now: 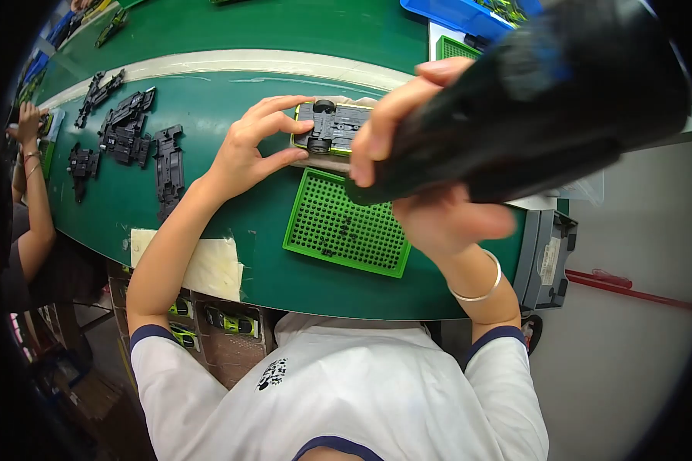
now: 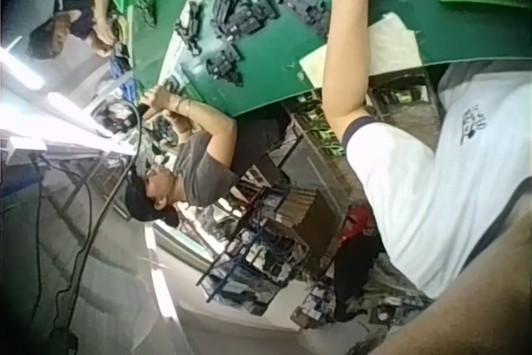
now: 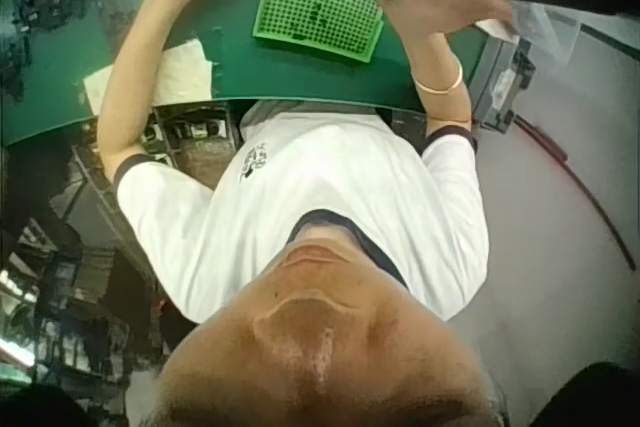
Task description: The person assembles toy cars by placing wheel axles and chassis components into car bodies, securing the bases using an electric screwdriver, and placing completed cars onto a conveyor belt and into a tray.
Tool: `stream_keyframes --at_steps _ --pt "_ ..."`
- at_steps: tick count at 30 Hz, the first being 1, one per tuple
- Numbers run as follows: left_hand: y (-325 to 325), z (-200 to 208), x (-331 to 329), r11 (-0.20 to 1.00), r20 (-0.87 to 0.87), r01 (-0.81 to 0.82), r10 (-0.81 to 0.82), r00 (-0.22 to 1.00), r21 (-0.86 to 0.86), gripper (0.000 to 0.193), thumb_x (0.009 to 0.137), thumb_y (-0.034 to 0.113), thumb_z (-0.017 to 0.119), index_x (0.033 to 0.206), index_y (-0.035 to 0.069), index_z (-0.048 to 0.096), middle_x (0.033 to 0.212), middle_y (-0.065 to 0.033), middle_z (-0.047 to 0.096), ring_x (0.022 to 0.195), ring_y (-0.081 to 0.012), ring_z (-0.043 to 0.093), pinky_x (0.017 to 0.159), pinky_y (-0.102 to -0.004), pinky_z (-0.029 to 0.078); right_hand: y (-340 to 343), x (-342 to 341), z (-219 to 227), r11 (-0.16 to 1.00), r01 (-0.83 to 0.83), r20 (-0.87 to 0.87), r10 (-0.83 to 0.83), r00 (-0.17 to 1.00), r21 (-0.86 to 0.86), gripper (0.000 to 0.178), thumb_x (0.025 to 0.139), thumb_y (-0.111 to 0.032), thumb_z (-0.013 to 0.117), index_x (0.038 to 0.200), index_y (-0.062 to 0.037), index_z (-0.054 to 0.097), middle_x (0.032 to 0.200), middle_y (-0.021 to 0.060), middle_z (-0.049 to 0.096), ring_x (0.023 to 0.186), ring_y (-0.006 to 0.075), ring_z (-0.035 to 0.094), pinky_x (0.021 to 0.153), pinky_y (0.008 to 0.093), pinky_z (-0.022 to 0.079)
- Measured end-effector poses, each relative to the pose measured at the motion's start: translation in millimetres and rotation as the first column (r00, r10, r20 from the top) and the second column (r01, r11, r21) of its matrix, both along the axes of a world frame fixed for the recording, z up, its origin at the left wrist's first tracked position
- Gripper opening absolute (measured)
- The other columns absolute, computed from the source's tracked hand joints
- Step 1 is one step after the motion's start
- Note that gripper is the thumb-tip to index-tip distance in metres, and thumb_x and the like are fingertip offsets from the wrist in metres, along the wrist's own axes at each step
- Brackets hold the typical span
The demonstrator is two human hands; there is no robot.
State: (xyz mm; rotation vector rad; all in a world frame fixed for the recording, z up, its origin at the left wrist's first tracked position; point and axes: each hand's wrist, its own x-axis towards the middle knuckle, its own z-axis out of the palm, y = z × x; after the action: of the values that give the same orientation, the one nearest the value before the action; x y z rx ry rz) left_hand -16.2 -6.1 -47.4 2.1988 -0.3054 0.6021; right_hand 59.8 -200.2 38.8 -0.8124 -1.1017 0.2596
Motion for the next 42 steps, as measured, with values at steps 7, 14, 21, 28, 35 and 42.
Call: stream_keyframes --at_steps 7,14,21,28,35,42 --pt "2 3 0 1.0 0.018 0.016 -0.016 1.0 0.003 0.03 0.068 0.015 0.073 0.096 0.009 0.062 0.115 -0.0099 0.057 0.109 -0.0283 0.051 0.092 -0.0397 0.038 15 -5 -23 0.999 -0.025 0.03 0.026 0.999 -0.046 0.096 0.063 -0.084 0.039 0.123 -0.0101 0.027 0.076 0.0073 0.046 0.052 0.0175 0.052 0.047 0.0309 0.046" --pt "3 3 1 1.0 0.019 0.01 -0.01 1.0 0.004 0.03 0.068 0.015 0.073 0.095 0.009 0.062 0.114 -0.0098 0.058 0.109 -0.0284 0.051 0.092 -0.0396 0.038 16 -12 -27 0.986 0.045 -0.038 -0.052 0.998 -0.162 0.095 0.064 -0.083 0.039 0.123 -0.0092 0.027 0.074 0.0074 0.045 0.052 0.0178 0.052 0.047 0.0294 0.046" --pt "4 4 0 1.0 0.029 -0.002 0.001 1.0 0.031 0.032 0.067 0.015 0.074 0.096 0.009 0.061 0.113 -0.0079 0.059 0.109 -0.0268 0.051 0.093 -0.0395 0.037 16 -11 -27 0.991 0.035 0.017 -0.034 0.999 -0.131 0.095 0.064 -0.083 0.038 0.123 -0.0084 0.027 0.075 0.0081 0.046 0.053 0.0181 0.052 0.048 0.03 0.048" --pt "7 5 1 0.996 0.087 -0.015 0.007 0.996 0.083 0.031 0.064 0.018 0.075 0.088 0.007 0.058 0.111 -0.0093 0.059 0.106 -0.0269 0.053 0.091 -0.0393 0.038 20 -22 -20 0.939 0.146 -0.063 -0.173 0.983 -0.312 0.096 0.063 -0.081 0.043 0.123 -0.0083 0.025 0.074 0.0079 0.048 0.052 0.018 0.053 0.052 0.0312 0.049" --pt "-2 4 3 0.995 0.123 -0.067 0.058 0.991 0.07 0.03 0.063 0.019 0.076 0.078 0.006 0.053 0.107 -0.0095 0.058 0.1 -0.0292 0.053 0.087 -0.0397 0.04 17 -17 -15 0.928 0.03 -0.073 -0.061 0.995 -0.372 0.096 0.062 -0.083 0.04 0.123 -0.0106 0.024 0.067 0.0068 0.048 0.048 0.0164 0.051 0.049 0.0295 0.048" --pt "1 5 1 0.996 0.122 -0.068 0.06 0.991 0.062 0.029 0.062 0.017 0.076 0.075 0.007 0.052 0.106 -0.0089 0.059 0.097 -0.0284 0.055 0.085 -0.0397 0.04 35 10 36 0.995 -0.102 0.115 0.101 0.988 0.005 0.105 0.056 -0.089 0.035 0.124 -0.0107 0.029 0.069 0.0057 0.047 0.049 0.015 0.049 0.045 0.0301 0.044"
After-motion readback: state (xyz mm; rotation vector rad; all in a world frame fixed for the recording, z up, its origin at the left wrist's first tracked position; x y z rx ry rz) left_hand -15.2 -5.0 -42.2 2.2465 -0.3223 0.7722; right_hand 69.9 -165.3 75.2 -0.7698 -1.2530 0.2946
